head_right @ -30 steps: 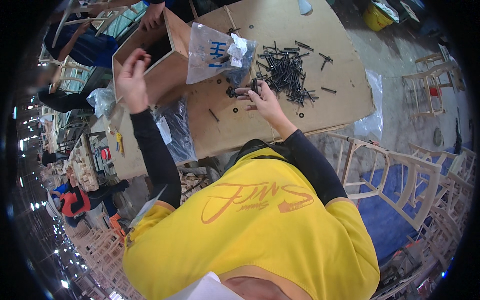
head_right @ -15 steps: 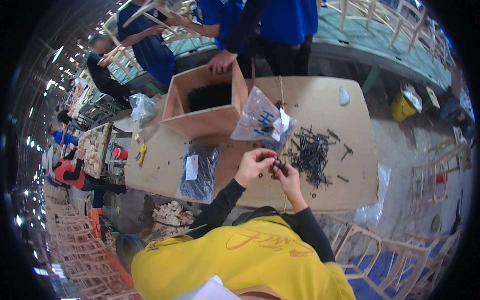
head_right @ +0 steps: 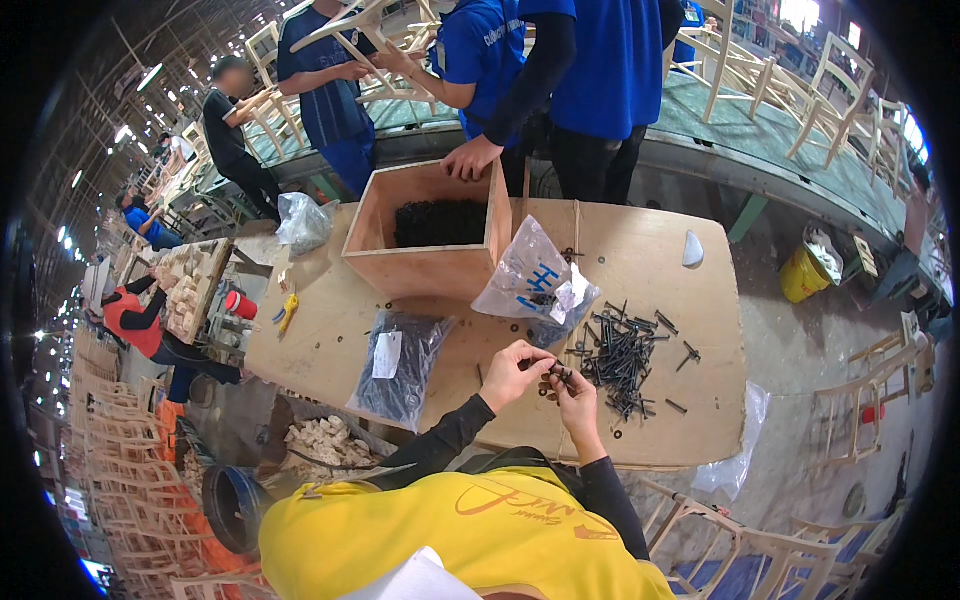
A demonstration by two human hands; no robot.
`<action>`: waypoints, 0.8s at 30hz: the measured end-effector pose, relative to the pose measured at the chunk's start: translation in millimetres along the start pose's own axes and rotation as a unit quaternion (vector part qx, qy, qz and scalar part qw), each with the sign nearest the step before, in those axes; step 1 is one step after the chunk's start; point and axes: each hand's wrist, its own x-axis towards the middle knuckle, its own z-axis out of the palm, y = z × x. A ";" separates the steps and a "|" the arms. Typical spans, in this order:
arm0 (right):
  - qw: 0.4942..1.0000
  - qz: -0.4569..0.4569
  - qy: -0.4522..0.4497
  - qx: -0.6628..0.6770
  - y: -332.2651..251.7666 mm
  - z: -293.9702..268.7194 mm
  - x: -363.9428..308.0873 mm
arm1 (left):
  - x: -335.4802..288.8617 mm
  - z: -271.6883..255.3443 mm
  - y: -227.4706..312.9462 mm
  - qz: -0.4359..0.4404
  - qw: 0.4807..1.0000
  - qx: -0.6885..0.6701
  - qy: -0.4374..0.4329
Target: The person repeatedly picks up small black screws and washers from a table, threads the washers onto the screws, and places the assembled units into a wooden bin. The person continues this repetitive assembly throughout the clip.
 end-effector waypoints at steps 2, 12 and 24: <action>1.000 0.002 -0.008 -0.011 3.2 -1.5 -0.3 | -2.1 -1.1 -3.3 0.027 0.999 0.022 -0.010; 1.000 0.008 0.015 0.017 -0.8 -4.7 5.2 | 47.1 -62.4 43.8 0.089 0.993 -0.065 0.030; 0.999 -0.048 0.003 -0.006 -7.2 -4.9 4.1 | 62.0 -83.4 15.3 0.012 0.956 -0.292 -0.037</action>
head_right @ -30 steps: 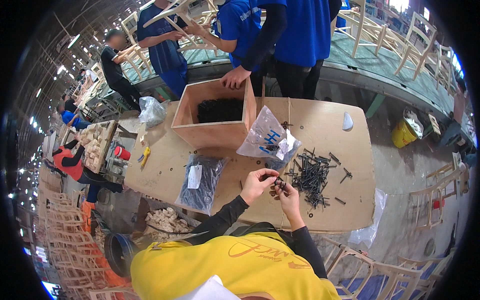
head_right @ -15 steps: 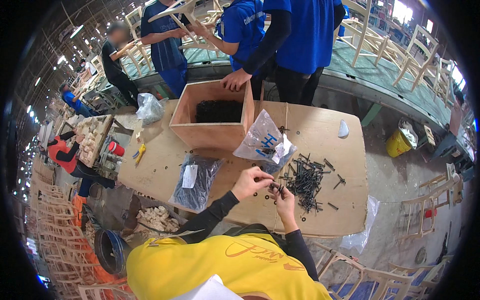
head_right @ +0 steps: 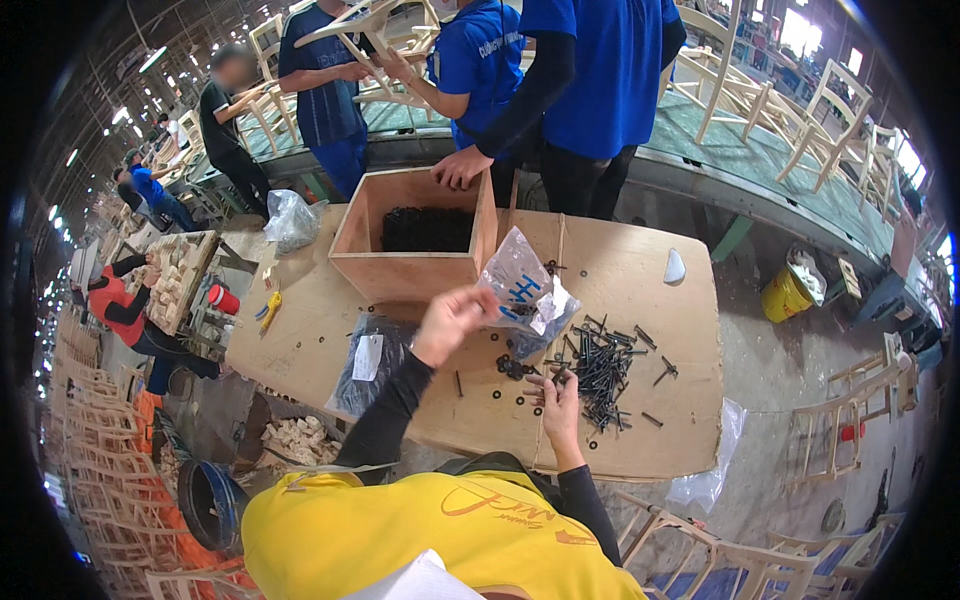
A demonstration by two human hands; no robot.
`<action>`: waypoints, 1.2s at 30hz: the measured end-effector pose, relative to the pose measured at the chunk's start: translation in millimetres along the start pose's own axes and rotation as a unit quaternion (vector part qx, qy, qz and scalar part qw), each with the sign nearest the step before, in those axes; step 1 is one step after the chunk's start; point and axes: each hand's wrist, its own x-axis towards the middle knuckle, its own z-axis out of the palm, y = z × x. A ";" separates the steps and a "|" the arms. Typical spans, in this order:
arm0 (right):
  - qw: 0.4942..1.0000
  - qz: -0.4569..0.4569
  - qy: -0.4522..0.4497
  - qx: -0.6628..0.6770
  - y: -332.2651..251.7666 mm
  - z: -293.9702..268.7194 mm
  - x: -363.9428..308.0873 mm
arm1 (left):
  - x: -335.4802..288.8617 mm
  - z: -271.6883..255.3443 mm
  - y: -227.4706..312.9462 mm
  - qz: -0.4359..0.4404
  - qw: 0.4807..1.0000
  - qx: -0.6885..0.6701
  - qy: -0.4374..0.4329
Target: The person repeatedly picks up small black screws and washers from a table, threads the washers onto the screws, and places the assembled units into a wooden bin. The person continues this repetitive assembly throughout the clip.
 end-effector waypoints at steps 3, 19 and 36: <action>0.999 -0.015 0.006 -0.032 2.5 -1.6 2.7 | -28.4 33.0 -34.6 -0.116 0.990 -0.072 0.021; 0.999 0.003 -0.010 -0.039 -12.0 6.7 -5.9 | -47.9 59.6 -48.3 -0.135 0.988 0.074 0.014; 1.000 0.005 -0.003 -0.015 -8.8 5.6 -7.5 | -52.6 53.4 -57.7 -0.125 0.985 0.122 0.008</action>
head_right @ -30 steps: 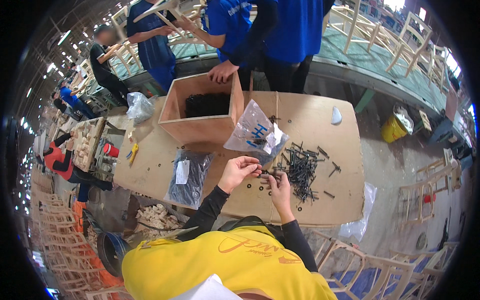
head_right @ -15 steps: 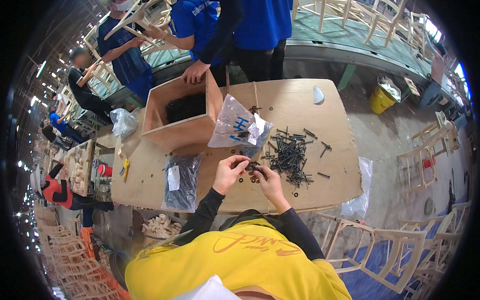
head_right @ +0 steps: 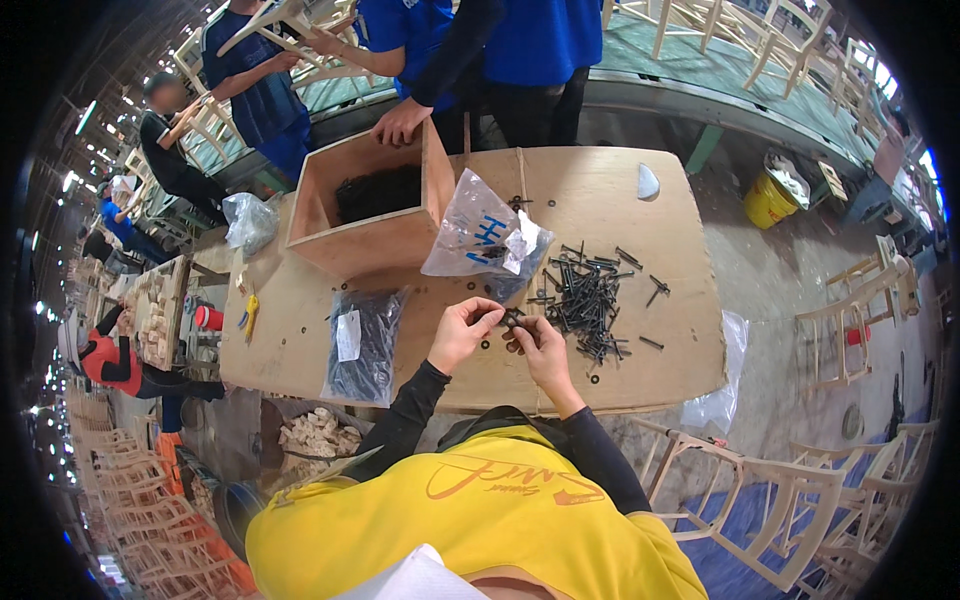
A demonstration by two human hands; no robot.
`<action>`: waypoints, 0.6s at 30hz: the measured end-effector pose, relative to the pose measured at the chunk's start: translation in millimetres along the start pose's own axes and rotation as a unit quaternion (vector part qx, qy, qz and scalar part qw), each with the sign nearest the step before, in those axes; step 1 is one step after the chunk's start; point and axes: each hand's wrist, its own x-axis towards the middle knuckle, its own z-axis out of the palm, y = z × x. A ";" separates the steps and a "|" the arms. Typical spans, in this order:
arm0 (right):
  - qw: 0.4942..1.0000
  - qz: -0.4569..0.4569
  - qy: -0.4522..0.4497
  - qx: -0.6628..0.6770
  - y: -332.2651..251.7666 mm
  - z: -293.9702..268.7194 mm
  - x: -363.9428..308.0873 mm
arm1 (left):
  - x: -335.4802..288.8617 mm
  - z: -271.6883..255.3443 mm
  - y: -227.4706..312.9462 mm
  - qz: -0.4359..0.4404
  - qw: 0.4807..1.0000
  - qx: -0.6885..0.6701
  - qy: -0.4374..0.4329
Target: The person repeatedly picks up small black screws and washers from a table, threads the washers onto the screws, and places the assembled units into a wooden bin. The person continues this repetitive assembly throughout the clip.
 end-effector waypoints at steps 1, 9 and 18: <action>1.000 0.003 -0.004 0.004 -1.1 1.8 -1.0 | -0.1 -2.2 -2.6 0.002 1.000 -0.003 -0.001; 0.999 0.006 0.003 0.044 11.4 -1.1 -3.8 | -14.8 10.0 2.8 0.191 0.956 0.214 0.063; 0.997 -0.038 0.000 0.062 9.9 -3.8 -1.6 | 3.5 -8.8 31.0 0.121 0.982 0.143 -0.038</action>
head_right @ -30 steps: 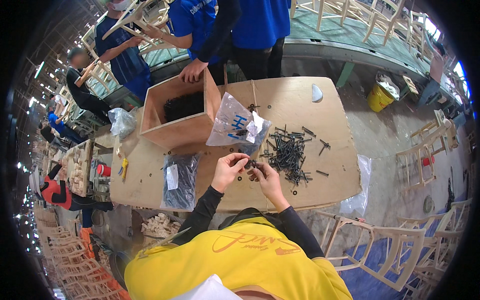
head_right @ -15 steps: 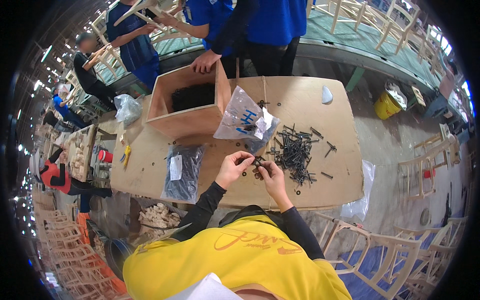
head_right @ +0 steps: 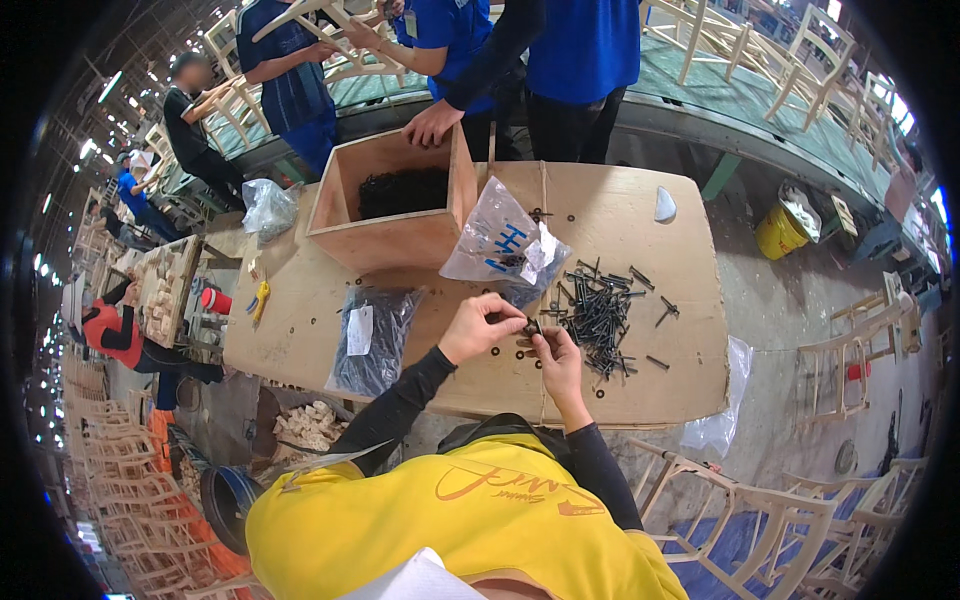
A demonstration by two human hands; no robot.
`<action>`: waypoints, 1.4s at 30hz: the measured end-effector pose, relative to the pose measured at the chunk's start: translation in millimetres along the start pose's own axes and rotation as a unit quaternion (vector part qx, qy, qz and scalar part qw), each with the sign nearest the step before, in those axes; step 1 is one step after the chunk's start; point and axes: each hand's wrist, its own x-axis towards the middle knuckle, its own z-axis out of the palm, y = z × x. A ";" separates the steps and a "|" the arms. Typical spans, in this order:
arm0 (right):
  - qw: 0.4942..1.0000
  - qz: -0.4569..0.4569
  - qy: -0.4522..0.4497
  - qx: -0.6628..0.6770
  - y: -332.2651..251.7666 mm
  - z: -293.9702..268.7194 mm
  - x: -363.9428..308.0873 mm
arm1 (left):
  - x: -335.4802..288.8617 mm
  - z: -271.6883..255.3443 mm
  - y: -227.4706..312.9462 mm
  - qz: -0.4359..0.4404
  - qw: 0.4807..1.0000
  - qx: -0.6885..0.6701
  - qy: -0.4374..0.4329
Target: The person repeatedly picks up small black screws and washers from a table, threads the washers onto the screws, and places the assembled units into a wooden bin. The person continues this repetitive assembly throughout the clip.
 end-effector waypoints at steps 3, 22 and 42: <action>0.999 0.001 0.045 0.001 -10.7 3.4 -2.1 | 26.8 -35.2 30.1 0.067 0.996 0.006 0.060; 0.996 -0.012 0.033 -0.087 -0.5 6.3 -0.8 | -1.2 5.0 -8.9 -0.080 0.980 -0.178 -0.027; 0.989 -0.007 0.029 -0.147 -2.9 0.4 -6.8 | -13.7 31.6 17.6 0.062 0.994 0.079 0.051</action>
